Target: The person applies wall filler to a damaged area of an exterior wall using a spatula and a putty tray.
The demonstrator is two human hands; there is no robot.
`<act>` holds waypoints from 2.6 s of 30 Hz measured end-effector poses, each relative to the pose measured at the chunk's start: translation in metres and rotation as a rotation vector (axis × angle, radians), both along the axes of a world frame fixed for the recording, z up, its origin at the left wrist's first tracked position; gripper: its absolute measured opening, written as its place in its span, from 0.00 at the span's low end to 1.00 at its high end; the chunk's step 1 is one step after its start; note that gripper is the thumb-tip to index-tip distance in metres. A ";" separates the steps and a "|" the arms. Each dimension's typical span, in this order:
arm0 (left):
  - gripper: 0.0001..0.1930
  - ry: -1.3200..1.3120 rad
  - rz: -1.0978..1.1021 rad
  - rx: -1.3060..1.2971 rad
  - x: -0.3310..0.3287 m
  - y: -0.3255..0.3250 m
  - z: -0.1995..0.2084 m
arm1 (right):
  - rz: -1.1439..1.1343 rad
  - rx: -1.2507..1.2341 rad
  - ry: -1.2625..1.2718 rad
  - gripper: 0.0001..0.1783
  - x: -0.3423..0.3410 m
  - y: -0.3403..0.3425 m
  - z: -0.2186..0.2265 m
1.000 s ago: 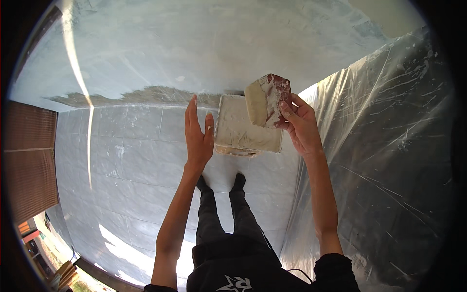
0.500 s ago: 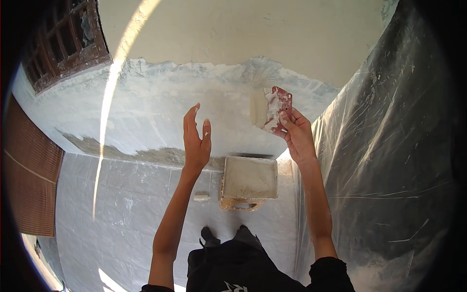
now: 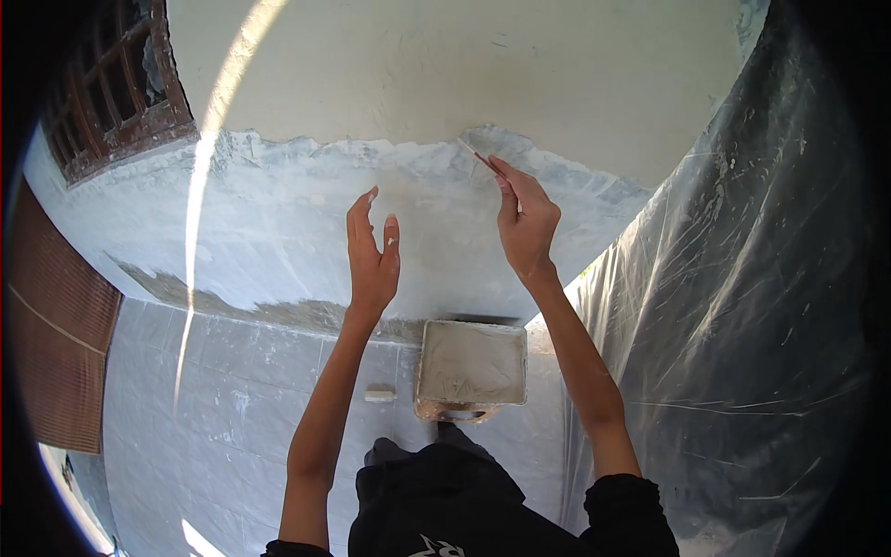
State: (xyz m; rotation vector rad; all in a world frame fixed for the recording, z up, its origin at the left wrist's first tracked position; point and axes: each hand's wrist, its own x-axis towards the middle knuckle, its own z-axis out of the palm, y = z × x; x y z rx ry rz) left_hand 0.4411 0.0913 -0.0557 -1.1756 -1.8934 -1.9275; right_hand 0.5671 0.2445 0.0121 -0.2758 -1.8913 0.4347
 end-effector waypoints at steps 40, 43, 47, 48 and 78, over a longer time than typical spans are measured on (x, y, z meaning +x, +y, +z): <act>0.20 -0.047 -0.061 -0.120 -0.062 0.022 -0.059 | -0.282 0.600 -0.037 0.19 -0.087 0.086 -0.103; 0.20 -0.050 -0.058 -0.118 -0.062 0.019 -0.063 | -0.291 0.583 -0.052 0.19 -0.086 0.083 -0.106; 0.20 -0.047 -0.067 -0.115 -0.058 0.014 -0.061 | -0.283 0.559 -0.076 0.20 -0.084 0.079 -0.110; 0.20 -0.047 -0.067 -0.112 -0.057 0.014 -0.061 | -0.283 0.562 -0.075 0.20 -0.083 0.078 -0.111; 0.47 0.268 0.129 -0.138 -0.092 0.053 -0.013 | -0.086 -0.126 0.190 0.12 -0.053 0.049 -0.005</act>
